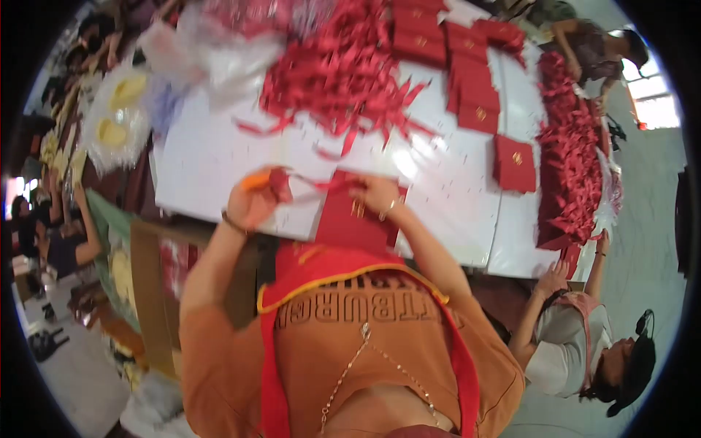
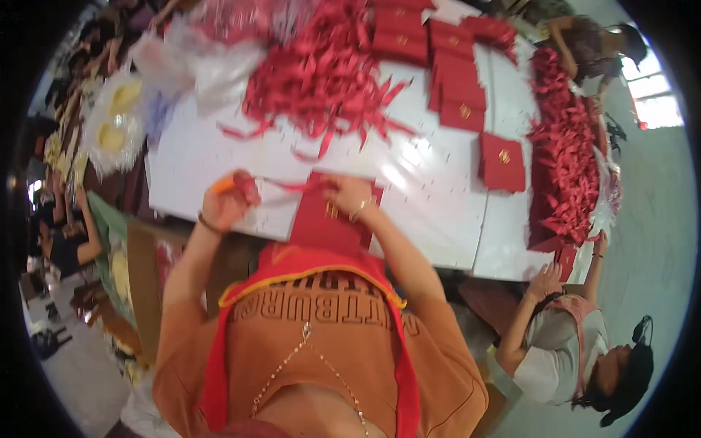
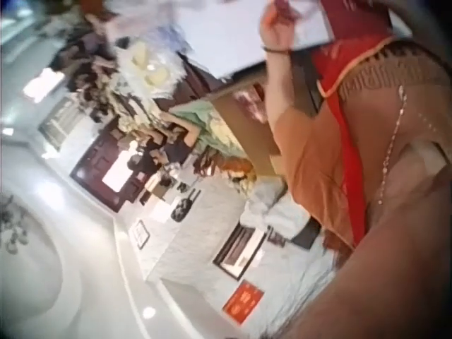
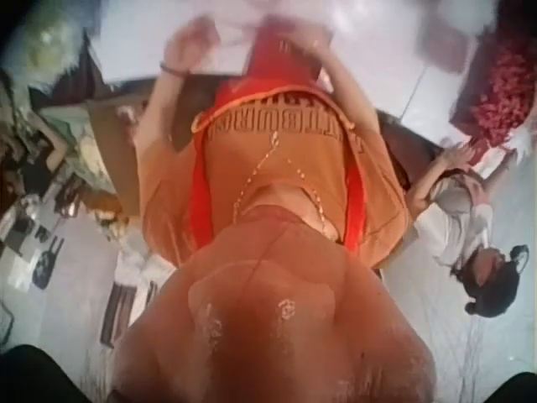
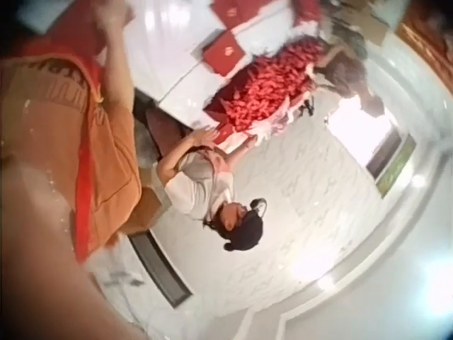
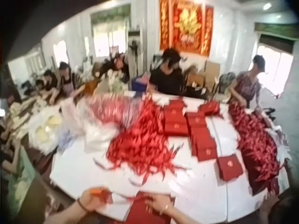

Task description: Packaging red gift boxes or envelopes into plastic bags, placing them in shipping boxes, and tying ribbons on individual boxes.

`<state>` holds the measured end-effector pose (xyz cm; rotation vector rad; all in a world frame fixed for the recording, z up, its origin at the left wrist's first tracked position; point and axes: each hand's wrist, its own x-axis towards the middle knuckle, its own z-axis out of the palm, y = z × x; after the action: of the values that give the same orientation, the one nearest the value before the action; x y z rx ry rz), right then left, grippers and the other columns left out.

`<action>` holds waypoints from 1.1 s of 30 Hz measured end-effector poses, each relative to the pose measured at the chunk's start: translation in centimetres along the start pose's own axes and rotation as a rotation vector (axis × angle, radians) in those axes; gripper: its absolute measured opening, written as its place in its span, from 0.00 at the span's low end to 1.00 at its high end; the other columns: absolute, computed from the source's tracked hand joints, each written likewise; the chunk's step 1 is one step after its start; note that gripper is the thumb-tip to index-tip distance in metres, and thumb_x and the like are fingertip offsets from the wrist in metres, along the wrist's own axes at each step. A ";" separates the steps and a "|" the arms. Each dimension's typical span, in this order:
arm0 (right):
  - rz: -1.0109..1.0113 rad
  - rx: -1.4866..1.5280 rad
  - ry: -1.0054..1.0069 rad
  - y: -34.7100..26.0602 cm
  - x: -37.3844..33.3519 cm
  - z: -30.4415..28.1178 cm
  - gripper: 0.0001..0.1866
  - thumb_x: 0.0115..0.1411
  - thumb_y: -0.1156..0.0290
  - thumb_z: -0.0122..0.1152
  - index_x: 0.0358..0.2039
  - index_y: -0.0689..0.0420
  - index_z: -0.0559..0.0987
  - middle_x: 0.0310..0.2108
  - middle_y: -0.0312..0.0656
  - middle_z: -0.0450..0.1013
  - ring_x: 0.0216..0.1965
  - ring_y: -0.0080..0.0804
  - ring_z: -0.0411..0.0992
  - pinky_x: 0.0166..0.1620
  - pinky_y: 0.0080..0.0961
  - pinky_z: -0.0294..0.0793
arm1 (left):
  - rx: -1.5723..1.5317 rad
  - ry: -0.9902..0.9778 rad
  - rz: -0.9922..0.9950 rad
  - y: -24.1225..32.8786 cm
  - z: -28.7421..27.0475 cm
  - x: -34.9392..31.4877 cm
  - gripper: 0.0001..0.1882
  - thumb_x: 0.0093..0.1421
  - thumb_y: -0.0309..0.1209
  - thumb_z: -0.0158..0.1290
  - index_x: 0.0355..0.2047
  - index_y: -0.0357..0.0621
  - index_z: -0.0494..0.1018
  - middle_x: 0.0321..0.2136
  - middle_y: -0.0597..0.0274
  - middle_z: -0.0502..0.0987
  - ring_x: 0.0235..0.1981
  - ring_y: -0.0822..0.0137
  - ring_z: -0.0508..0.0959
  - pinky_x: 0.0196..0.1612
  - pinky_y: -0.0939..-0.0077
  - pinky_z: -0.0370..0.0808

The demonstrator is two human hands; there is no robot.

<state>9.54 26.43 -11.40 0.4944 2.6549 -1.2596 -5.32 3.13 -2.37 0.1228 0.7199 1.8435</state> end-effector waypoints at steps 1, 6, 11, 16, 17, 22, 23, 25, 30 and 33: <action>-0.063 -0.051 0.044 0.1 0.0 0.3 0.21 0.47 0.57 0.58 0.43 0.43 0.73 0.33 0.40 0.73 0.36 0.36 0.72 0.39 0.29 0.70 | -0.210 -0.111 0.022 -0.3 0.5 0.6 0.17 0.55 0.30 0.45 0.44 0.35 0.65 0.32 0.54 0.73 0.34 0.64 0.73 0.38 0.73 0.70; -0.003 -0.055 -0.043 -2.1 -0.5 -1.2 0.20 0.47 0.60 0.59 0.43 0.44 0.73 0.35 0.40 0.73 0.36 0.32 0.72 0.39 0.26 0.69 | 0.194 0.058 0.214 -1.1 2.0 4.9 0.13 0.50 0.21 0.50 0.38 0.38 0.67 0.33 0.59 0.73 0.33 0.69 0.73 0.37 0.78 0.69; -0.041 -0.028 0.009 -1.9 -0.5 -1.3 0.19 0.48 0.61 0.59 0.43 0.46 0.73 0.34 0.40 0.73 0.37 0.33 0.72 0.40 0.27 0.69 | 1.519 0.175 0.614 -2.3 3.2 8.2 0.05 0.50 0.21 0.50 0.29 0.40 0.69 0.24 0.66 0.71 0.25 0.77 0.69 0.30 0.83 0.66; -0.023 -0.069 0.022 -2.1 -0.5 -1.6 0.20 0.47 0.60 0.59 0.43 0.43 0.73 0.34 0.40 0.73 0.36 0.35 0.72 0.40 0.27 0.69 | 1.005 0.058 0.160 -4.3 5.6 8.9 0.18 0.47 0.16 0.41 0.39 0.42 0.64 0.26 0.61 0.71 0.22 0.75 0.69 0.25 0.84 0.67; -0.018 -0.069 0.019 -2.1 -0.5 -1.7 0.18 0.47 0.59 0.59 0.41 0.44 0.74 0.34 0.40 0.73 0.36 0.36 0.72 0.39 0.28 0.69 | 0.838 0.057 0.012 -4.7 5.9 8.9 0.22 0.46 0.14 0.37 0.43 0.43 0.62 0.26 0.59 0.71 0.20 0.75 0.70 0.23 0.84 0.67; 0.010 -0.084 0.021 -3.0 -0.8 -2.0 0.12 0.47 0.57 0.56 0.30 0.49 0.73 0.30 0.42 0.73 0.33 0.41 0.71 0.36 0.33 0.69 | 0.923 -0.122 -0.073 -6.7 4.7 8.7 0.19 0.49 0.18 0.40 0.43 0.42 0.66 0.26 0.64 0.71 0.18 0.80 0.64 0.18 0.89 0.59; 0.017 -0.078 0.018 -2.8 -0.9 -1.6 0.12 0.47 0.57 0.56 0.30 0.49 0.73 0.30 0.42 0.73 0.33 0.41 0.71 0.36 0.33 0.69 | 0.921 -0.123 -0.083 -6.9 4.5 8.6 0.19 0.49 0.18 0.40 0.43 0.42 0.66 0.26 0.64 0.71 0.18 0.80 0.64 0.18 0.89 0.59; 0.077 -0.192 0.014 -2.8 -0.8 -1.3 0.14 0.47 0.57 0.56 0.33 0.50 0.73 0.29 0.43 0.73 0.33 0.40 0.71 0.36 0.35 0.69 | 0.993 -0.038 -0.160 -7.2 3.9 8.8 0.11 0.55 0.26 0.42 0.39 0.40 0.68 0.25 0.66 0.70 0.21 0.79 0.66 0.22 0.86 0.62; 0.029 -0.112 -0.024 -2.1 -0.6 -0.9 0.18 0.47 0.58 0.56 0.37 0.52 0.71 0.29 0.44 0.73 0.33 0.42 0.72 0.36 0.35 0.70 | 1.554 -0.014 0.278 -8.5 2.6 9.1 0.12 0.57 0.32 0.42 0.36 0.38 0.69 0.29 0.53 0.72 0.30 0.61 0.72 0.33 0.72 0.68; -0.012 -0.062 0.064 -1.3 -0.4 -0.3 0.17 0.47 0.60 0.57 0.37 0.52 0.72 0.31 0.44 0.73 0.34 0.41 0.72 0.37 0.33 0.70 | 1.677 0.015 0.467 -9.5 1.1 9.4 0.13 0.56 0.32 0.41 0.37 0.40 0.69 0.33 0.49 0.71 0.35 0.50 0.70 0.37 0.64 0.67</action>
<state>9.47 25.83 -10.12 0.5188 2.7439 -1.1804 -0.75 13.95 -8.91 1.4166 2.1848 1.1195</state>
